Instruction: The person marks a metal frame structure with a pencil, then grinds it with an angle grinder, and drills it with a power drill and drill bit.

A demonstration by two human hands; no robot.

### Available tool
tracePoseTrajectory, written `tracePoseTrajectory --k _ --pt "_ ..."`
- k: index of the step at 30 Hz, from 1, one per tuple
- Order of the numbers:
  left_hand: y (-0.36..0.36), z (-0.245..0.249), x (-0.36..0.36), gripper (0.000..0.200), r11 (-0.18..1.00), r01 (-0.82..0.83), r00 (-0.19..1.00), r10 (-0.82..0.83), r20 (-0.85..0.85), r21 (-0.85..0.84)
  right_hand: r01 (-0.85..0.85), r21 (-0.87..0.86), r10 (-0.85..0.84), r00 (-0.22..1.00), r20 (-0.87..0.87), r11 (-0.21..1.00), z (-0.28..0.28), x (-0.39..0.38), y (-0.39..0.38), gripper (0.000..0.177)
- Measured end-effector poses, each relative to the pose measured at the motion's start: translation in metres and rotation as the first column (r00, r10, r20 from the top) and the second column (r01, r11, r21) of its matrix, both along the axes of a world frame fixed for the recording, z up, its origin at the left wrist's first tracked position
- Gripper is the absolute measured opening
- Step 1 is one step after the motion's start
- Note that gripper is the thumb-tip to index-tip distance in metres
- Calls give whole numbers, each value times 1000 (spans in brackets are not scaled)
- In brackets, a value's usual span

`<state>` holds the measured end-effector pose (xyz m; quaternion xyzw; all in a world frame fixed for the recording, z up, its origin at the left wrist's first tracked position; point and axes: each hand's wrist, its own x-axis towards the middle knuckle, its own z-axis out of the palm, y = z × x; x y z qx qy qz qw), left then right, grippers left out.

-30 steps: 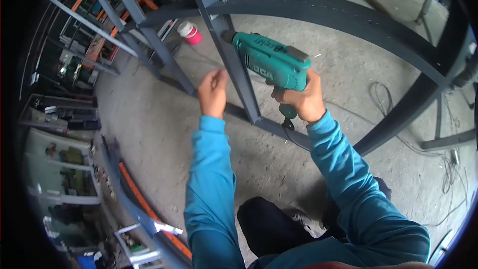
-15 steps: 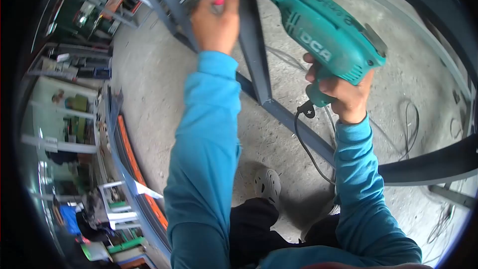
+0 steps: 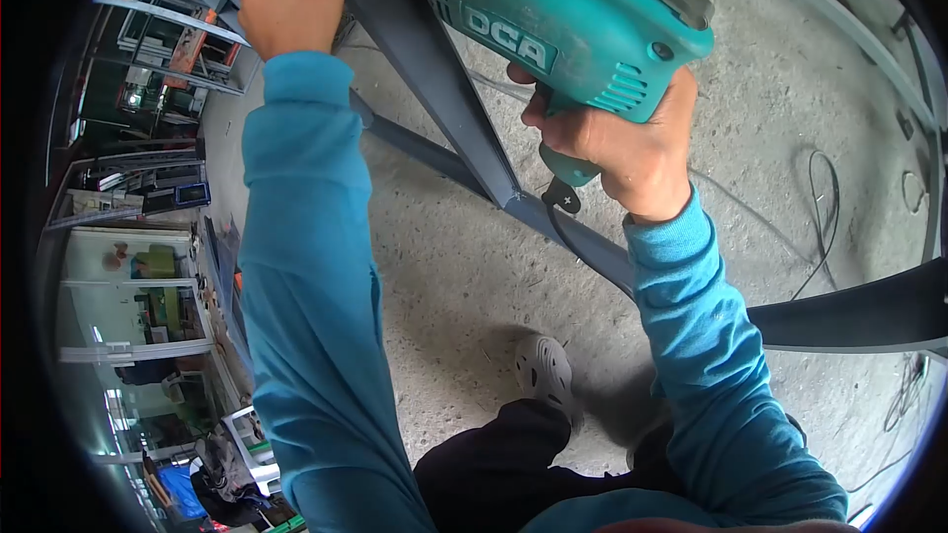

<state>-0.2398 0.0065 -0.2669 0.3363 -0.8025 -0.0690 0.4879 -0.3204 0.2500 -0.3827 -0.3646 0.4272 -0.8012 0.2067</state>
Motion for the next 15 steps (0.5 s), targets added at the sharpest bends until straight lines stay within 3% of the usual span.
tracePoseTrajectory --k 4,7,10,13,15 --pt "-6 -4 0 51 990 125 987 -131 -90 -71 -17 -21 17 1000 -12 1000 3 -3 -8 50" --pt "-6 1 1 48 995 80 995 -83 -47 -65 88 -103 -97 992 -84 991 4 0 -16 41" --pt "-1 2 -3 47 996 11 999 -14 -38 -85 82 -130 -89 995 -46 988 -1 -4 -17 38" --pt "-9 1 2 47 992 73 997 -76 -23 -103 146 12 -137 953 -270 989 -7 -9 -17 55" --pt "-15 0 2 47 979 41 999 -42 1 -198 149 5 -141 946 -291 989 -6 -11 -12 56"
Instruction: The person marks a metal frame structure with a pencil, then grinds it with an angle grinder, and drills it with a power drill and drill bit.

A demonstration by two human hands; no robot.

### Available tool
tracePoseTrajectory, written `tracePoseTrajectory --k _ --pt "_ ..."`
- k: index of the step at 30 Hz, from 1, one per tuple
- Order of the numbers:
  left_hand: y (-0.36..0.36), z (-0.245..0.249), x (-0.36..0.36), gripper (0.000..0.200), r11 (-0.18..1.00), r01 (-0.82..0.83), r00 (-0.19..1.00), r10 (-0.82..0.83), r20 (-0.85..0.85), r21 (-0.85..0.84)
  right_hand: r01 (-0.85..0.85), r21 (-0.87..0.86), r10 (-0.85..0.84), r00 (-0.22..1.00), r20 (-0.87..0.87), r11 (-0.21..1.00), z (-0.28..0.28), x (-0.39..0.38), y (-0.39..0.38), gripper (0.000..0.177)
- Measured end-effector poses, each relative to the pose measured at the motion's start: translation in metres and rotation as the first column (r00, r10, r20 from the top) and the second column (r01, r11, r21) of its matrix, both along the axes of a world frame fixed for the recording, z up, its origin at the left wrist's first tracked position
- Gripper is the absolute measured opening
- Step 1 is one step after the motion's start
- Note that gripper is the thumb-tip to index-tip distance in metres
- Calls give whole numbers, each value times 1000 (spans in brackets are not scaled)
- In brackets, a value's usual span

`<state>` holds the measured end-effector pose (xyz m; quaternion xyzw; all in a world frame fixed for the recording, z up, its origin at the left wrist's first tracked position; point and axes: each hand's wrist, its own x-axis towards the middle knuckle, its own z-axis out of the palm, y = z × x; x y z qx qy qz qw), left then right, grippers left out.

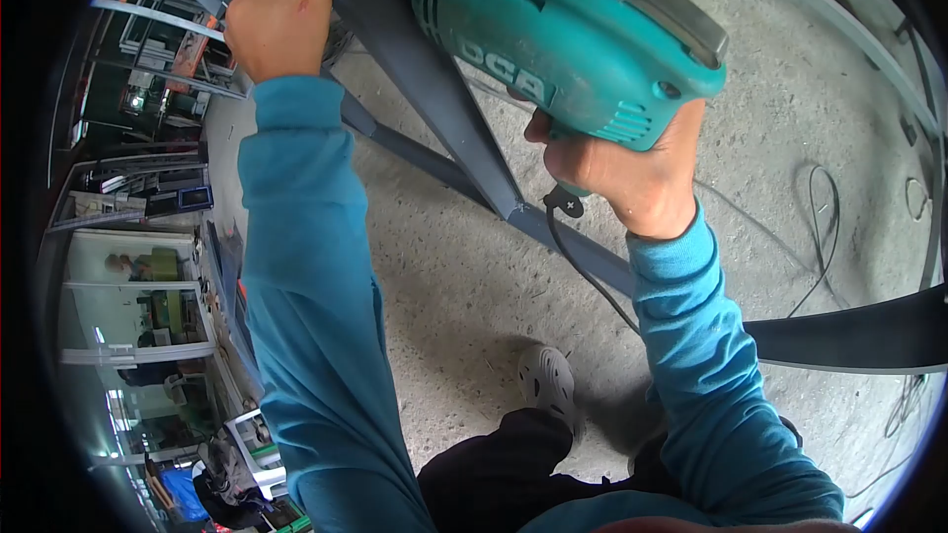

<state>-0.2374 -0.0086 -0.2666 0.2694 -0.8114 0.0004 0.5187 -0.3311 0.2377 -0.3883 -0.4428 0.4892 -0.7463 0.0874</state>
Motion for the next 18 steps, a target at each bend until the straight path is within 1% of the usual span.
tracePoseTrajectory --k 1,2,4,5,7,8,10,14,15,16,17,18 --pt "2 2 -3 47 995 -36 999 38 16 -98 5 -1 -5 1000 -10 1000 1 -1 2 57" --pt "5 3 -5 47 995 -29 999 30 11 -99 -1 -4 1 1000 -4 1000 2 -2 3 57" --pt "11 8 -4 50 974 -175 979 157 128 144 -32 -15 33 998 44 999 3 -1 3 60" --pt "10 6 -5 50 975 -171 980 154 125 140 -46 -22 48 997 69 999 4 -1 2 62" --pt "8 1 -8 54 996 -74 997 73 -28 -45 -60 -27 62 994 85 998 5 0 3 64" --pt "8 1 -8 54 996 -73 997 72 -28 -49 -65 -27 67 994 89 998 7 0 4 65" --pt "9 1 -6 53 994 -106 994 106 -5 2 -66 -18 67 994 86 998 9 2 5 66" --pt "9 -1 -7 48 990 -143 989 143 27 -11 -42 -25 43 997 65 999 21 7 11 69" --pt "2 -6 -7 45 998 4 1000 -4 -3 57 -25 -33 27 998 54 999 26 8 14 70" --pt "-5 -11 -8 42 981 152 988 -148 -43 118 -8 -43 9 999 38 999 32 10 15 71" --pt "-7 -16 -13 42 983 147 989 -143 -47 113 8 -50 -7 1000 19 999 38 10 17 72" --pt "-7 -25 -22 40 983 177 977 -170 -127 50 19 -53 -19 1000 -3 998 44 11 19 73"
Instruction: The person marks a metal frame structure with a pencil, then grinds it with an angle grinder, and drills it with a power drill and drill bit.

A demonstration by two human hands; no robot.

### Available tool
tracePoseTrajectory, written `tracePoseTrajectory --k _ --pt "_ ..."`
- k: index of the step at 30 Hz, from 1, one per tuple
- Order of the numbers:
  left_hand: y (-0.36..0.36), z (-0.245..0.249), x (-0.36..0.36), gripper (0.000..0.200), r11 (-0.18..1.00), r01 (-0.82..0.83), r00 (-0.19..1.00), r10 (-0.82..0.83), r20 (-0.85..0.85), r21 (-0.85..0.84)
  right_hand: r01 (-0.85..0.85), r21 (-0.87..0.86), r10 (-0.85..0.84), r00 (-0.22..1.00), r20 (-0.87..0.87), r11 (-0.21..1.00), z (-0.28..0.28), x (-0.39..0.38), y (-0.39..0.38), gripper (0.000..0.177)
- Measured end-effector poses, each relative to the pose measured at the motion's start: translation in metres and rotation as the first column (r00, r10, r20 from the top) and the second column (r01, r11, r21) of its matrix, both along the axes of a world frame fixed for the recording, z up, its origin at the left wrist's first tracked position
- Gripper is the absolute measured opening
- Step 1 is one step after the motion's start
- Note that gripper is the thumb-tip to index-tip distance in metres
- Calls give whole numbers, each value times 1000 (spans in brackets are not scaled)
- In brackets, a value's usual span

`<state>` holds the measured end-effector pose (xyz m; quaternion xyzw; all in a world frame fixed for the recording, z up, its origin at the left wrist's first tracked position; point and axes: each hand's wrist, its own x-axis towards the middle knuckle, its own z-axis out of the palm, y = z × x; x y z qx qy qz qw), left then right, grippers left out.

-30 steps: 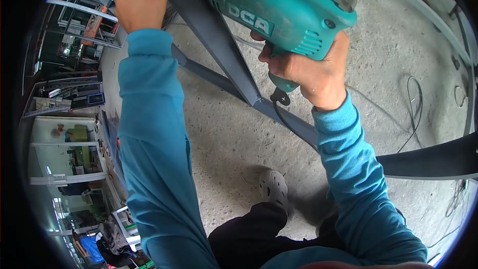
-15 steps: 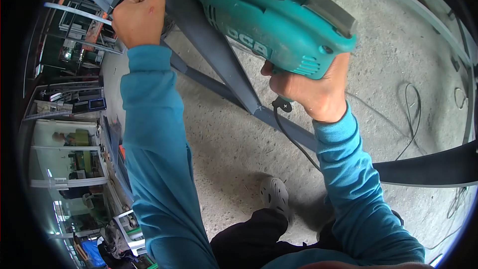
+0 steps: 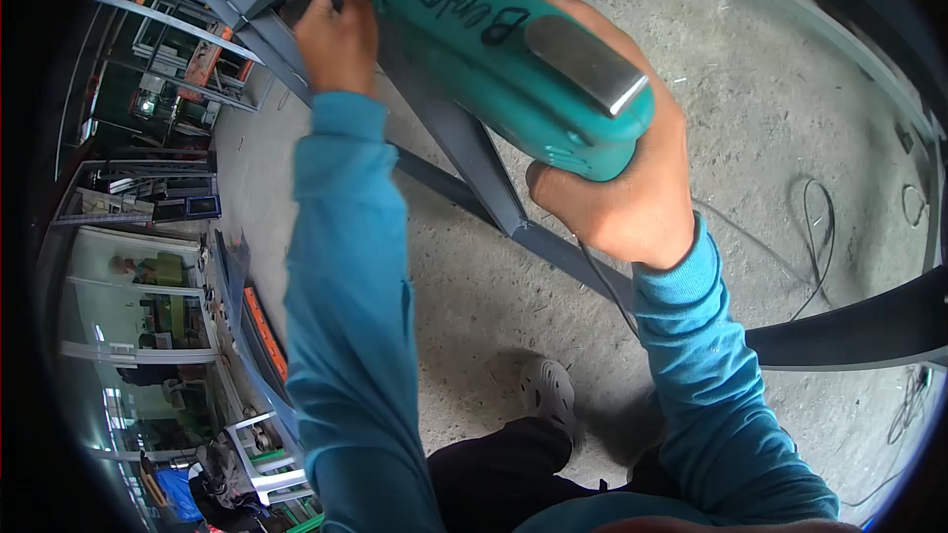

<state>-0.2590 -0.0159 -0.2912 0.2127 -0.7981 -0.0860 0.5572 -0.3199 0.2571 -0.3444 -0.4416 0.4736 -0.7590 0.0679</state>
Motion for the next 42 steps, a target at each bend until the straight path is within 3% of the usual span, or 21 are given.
tracePoseTrajectory --k 2,4,5,6,9,13,14,17,18,20,21,23,24,26,29,30,33,36,39,41,42 --pt "10 -10 -15 38 997 25 995 -32 -95 -68 33 -12 -34 996 -84 999 4 -4 0 74" --pt "18 -17 -24 42 964 -168 963 205 -175 207 5 -1 -5 998 -58 1000 9 -4 4 78" --pt "-5 -30 -23 42 966 -166 962 202 -182 197 -28 23 29 999 -31 999 13 -3 6 83" --pt "-44 -48 -25 46 956 22 970 50 -236 294 -26 13 26 999 -38 1000 17 -2 7 83" --pt "-40 -55 -21 59 831 232 962 -119 -246 506 -84 47 84 996 -8 995 26 0 12 83" --pt "-60 -64 -32 50 914 259 928 -145 -344 312 -63 84 69 996 -62 994 28 -6 13 83" --pt "-38 -55 -28 48 867 268 927 -113 -358 420 -77 93 83 995 -57 993 27 -6 12 83" --pt "20 -50 -31 43 940 -56 969 132 -210 337 -63 114 76 991 -111 991 24 -6 10 83" --pt "9 -58 -31 43 950 -189 965 226 -132 249 -54 118 69 989 -131 992 24 -5 9 83" --pt "25 -43 -30 43 936 -315 944 327 -55 155 -59 116 71 993 -97 992 24 -3 9 82" --pt "37 -28 -28 43 874 -80 975 169 -146 479 -61 117 72 994 -85 991 24 -3 9 82" --pt "47 -22 -30 43 674 179 957 50 -285 717 -58 89 65 995 -76 994 25 -3 9 81" --pt "39 -35 -33 39 830 -46 973 163 -163 556 -57 89 64 995 -75 994 25 -4 9 81" --pt "49 -28 -36 36 907 -256 953 294 -67 334 -45 89 57 989 -136 995 25 -5 9 79" --pt "65 -11 -30 34 859 -305 925 370 -86 412 1 133 25 979 -200 991 32 -6 15 76" --pt "68 -7 -17 31 761 238 920 23 -391 604 8 135 19 980 -196 991 31 -4 15 76" --pt "27 -41 -35 25 887 256 887 -58 -458 384 89 92 -60 958 -279 992 28 -3 13 73" --pt "26 -52 -20 32 814 368 877 -143 -458 450 36 133 -7 977 -213 990 28 -4 14 73" --pt "38 -56 -20 34 801 500 815 -306 -492 329 54 135 -18 968 -250 989 27 -5 14 74" --pt "65 -45 -42 33 960 49 904 75 -421 276 37 115 -10 974 -227 993 25 -4 13 76" --pt "81 -39 -54 33 954 -189 878 271 -395 234 39 115 -12 974 -224 993 25 -4 13 76"
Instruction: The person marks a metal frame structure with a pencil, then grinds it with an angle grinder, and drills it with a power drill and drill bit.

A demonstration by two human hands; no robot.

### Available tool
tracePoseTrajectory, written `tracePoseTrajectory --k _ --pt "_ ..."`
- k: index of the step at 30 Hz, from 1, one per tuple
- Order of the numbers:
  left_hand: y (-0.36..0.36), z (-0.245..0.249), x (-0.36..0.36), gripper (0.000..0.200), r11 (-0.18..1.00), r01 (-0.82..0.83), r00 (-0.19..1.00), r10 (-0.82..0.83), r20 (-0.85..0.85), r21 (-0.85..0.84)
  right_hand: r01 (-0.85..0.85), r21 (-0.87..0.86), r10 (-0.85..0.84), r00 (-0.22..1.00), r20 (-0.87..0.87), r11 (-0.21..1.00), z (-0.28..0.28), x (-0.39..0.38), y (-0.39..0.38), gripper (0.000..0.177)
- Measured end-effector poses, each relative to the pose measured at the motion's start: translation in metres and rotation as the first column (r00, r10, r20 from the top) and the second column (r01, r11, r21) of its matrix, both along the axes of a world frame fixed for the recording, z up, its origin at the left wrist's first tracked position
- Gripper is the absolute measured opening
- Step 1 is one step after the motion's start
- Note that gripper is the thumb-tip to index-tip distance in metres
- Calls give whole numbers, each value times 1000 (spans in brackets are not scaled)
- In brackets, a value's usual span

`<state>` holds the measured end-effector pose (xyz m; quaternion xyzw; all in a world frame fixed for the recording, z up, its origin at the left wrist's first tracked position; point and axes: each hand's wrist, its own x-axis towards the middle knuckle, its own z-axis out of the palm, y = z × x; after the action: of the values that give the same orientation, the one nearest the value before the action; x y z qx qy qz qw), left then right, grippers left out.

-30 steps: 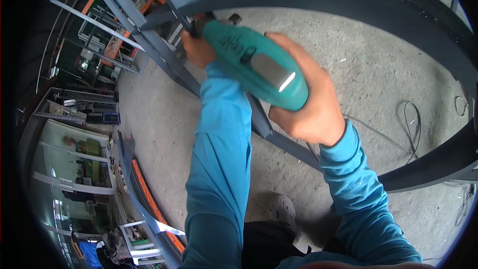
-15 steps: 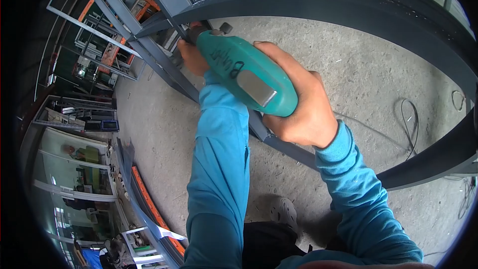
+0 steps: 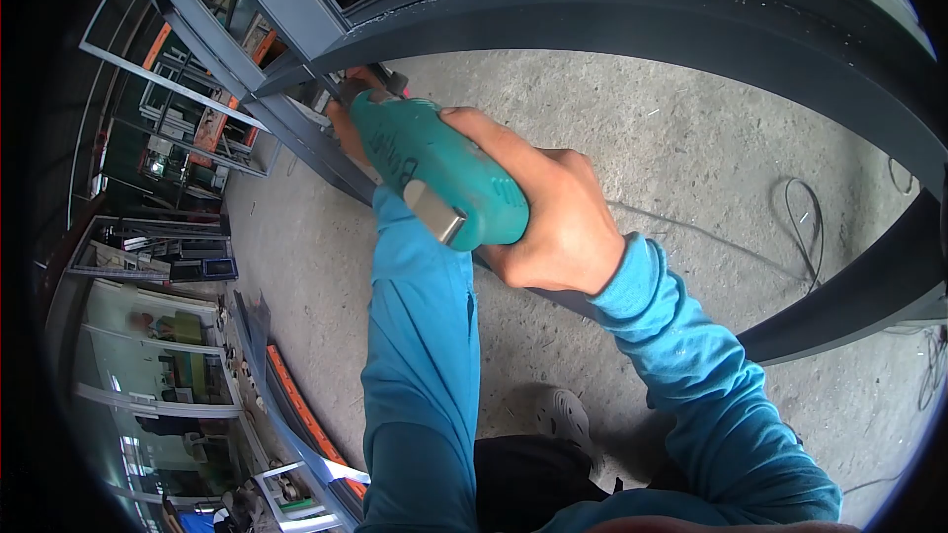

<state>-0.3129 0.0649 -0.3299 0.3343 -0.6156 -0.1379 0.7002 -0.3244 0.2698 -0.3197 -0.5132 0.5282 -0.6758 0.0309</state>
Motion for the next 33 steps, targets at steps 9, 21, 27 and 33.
tracePoseTrajectory --k 9,21,27,33 --pt "-43 6 21 39 967 232 966 -242 90 109 48 -30 -50 997 -56 998 2 -4 1 76" --pt "-11 27 28 30 901 222 907 -331 261 372 101 0 -101 991 -89 995 -7 3 -23 81" --pt "-20 26 22 30 831 506 860 -465 -210 231 89 -147 -79 994 71 985 -14 6 8 73" --pt "-51 61 61 20 837 532 806 -546 228 125 116 -92 -91 967 238 989 -22 5 22 76"
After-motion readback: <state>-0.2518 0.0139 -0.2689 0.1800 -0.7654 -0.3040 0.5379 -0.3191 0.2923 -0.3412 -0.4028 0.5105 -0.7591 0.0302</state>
